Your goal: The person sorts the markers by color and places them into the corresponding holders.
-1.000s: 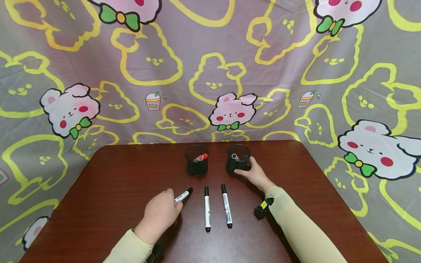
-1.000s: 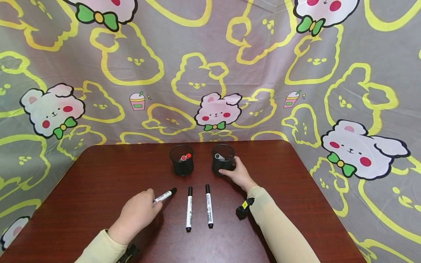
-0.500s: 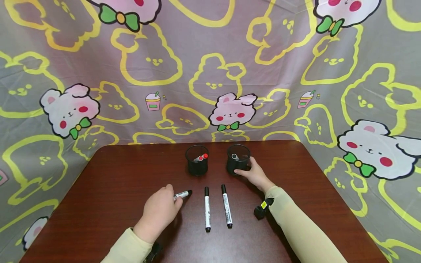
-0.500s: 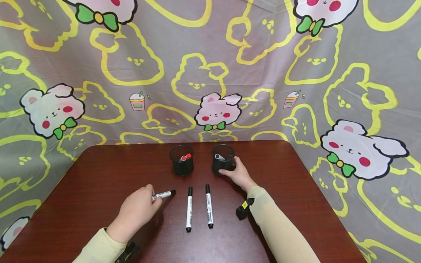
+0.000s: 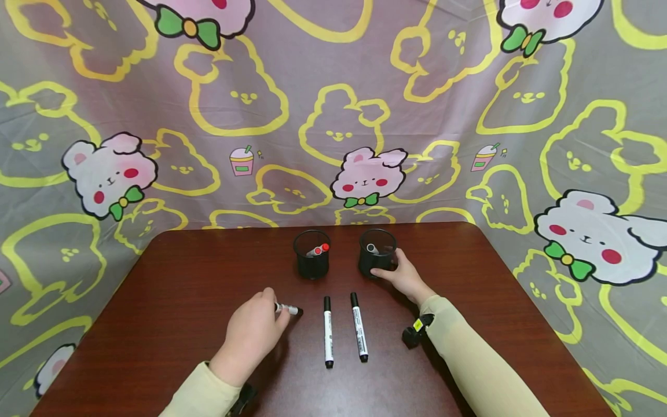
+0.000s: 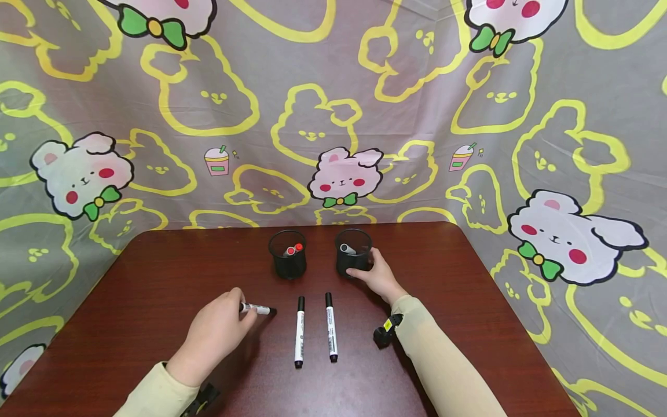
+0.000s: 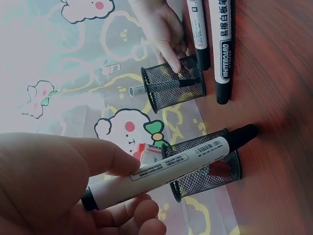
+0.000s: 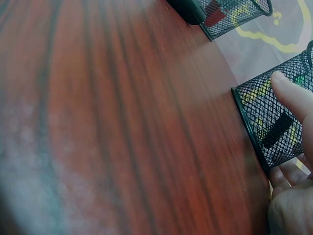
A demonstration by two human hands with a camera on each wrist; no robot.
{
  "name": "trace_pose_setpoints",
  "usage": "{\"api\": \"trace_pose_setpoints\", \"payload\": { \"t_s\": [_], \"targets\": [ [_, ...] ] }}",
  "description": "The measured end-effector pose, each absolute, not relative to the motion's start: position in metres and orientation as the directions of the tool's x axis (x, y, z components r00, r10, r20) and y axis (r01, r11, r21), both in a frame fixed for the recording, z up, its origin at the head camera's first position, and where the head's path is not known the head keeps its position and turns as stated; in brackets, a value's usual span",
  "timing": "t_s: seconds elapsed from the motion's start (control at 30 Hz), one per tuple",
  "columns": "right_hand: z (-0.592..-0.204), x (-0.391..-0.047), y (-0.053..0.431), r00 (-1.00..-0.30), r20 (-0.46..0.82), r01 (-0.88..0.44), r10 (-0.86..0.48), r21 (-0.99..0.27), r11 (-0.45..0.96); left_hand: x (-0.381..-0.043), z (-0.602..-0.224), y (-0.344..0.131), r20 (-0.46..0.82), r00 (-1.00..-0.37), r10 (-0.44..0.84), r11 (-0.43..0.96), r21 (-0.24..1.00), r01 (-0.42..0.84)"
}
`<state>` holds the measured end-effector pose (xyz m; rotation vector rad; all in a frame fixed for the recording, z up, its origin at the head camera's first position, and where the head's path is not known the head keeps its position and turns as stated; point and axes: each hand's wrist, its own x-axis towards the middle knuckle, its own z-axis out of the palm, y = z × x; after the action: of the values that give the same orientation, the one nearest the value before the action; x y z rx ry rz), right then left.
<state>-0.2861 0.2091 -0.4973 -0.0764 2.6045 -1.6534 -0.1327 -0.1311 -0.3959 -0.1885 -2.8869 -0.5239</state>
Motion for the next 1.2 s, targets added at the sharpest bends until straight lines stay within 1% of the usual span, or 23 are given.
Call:
{"api": "trace_pose_setpoints", "payload": {
  "t_s": [0.27, 0.53, 1.2],
  "targets": [
    [-0.4986, -0.2871, 0.2092, -0.997, -0.027, -0.007, -0.071, -0.900, 0.435, -0.1335, -0.3932, -0.1315, 0.232, -0.969, 0.085, 0.925, 0.342, 0.164],
    [-0.4981, -0.2870, 0.2099, -0.997, -0.022, -0.011, -0.073, -0.903, 0.429, -0.1348, -0.3934, -0.1314, 0.272, -0.959, 0.085, 0.922, 0.343, 0.179],
    [-0.4971, -0.2866, 0.2097, -0.997, -0.024, -0.010, -0.073, -0.904, 0.428, -0.1358, -0.3952, -0.1303, 0.282, -0.954, 0.105, 0.905, 0.370, 0.209]
  ]
}}
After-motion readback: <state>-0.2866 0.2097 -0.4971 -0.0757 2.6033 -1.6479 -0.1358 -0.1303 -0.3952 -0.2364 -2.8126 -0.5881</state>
